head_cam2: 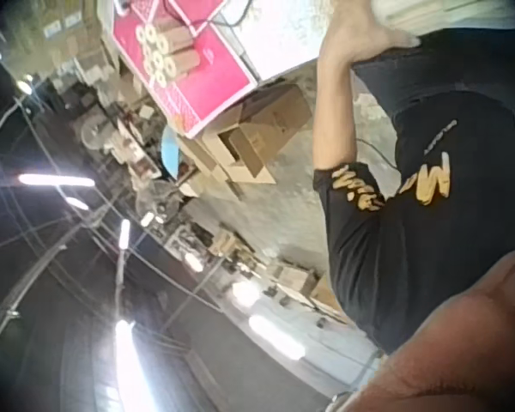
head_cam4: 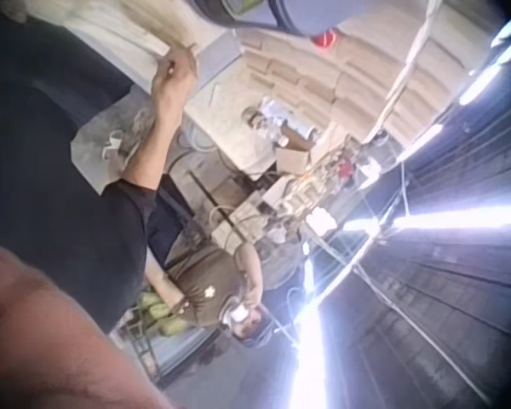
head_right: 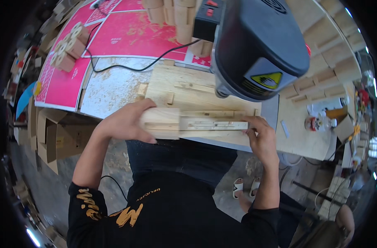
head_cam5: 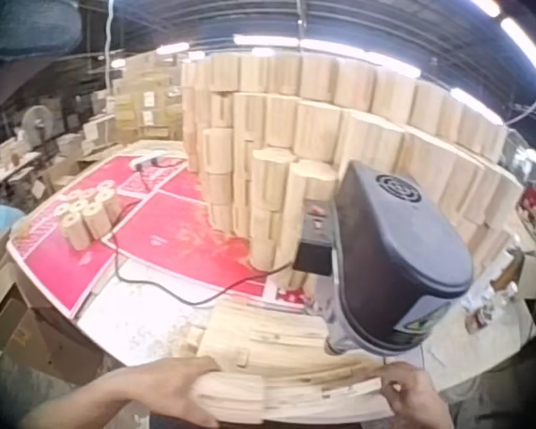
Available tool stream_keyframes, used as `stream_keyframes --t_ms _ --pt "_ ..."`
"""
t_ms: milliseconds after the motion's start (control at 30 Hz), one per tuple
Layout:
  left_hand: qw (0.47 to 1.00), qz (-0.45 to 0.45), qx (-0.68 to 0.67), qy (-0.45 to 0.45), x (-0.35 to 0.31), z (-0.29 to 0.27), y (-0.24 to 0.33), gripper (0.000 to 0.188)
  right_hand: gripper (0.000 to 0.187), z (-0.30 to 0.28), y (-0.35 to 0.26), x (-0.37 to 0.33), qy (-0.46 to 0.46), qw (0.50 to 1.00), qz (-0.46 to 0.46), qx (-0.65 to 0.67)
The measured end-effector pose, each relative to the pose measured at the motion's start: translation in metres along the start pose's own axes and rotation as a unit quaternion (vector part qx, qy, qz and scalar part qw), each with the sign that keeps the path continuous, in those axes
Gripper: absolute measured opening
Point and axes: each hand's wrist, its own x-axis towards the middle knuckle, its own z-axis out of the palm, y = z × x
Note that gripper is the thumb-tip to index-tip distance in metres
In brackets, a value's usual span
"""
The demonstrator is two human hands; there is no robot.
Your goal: Drilling holes or slots into cylindrical wooden blocks using a drill press.
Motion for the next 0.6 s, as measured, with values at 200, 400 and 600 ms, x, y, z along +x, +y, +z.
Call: stream_keyframes --t_ms 200,400,600 --pt "0.928 0.063 0.216 0.295 0.004 0.055 0.009 0.061 0.031 -0.001 0.02 -0.003 0.04 0.998 0.036 0.012" --pt "0.9 0.104 0.244 0.345 0.016 0.069 -0.006 0.061 0.03 -0.005 0.021 -0.002 0.048 0.998 0.032 -0.006" --pt "0.915 0.081 0.195 0.344 0.032 0.089 -0.003 0.063 0.032 0.001 0.024 0.004 0.062 0.998 0.015 0.007"
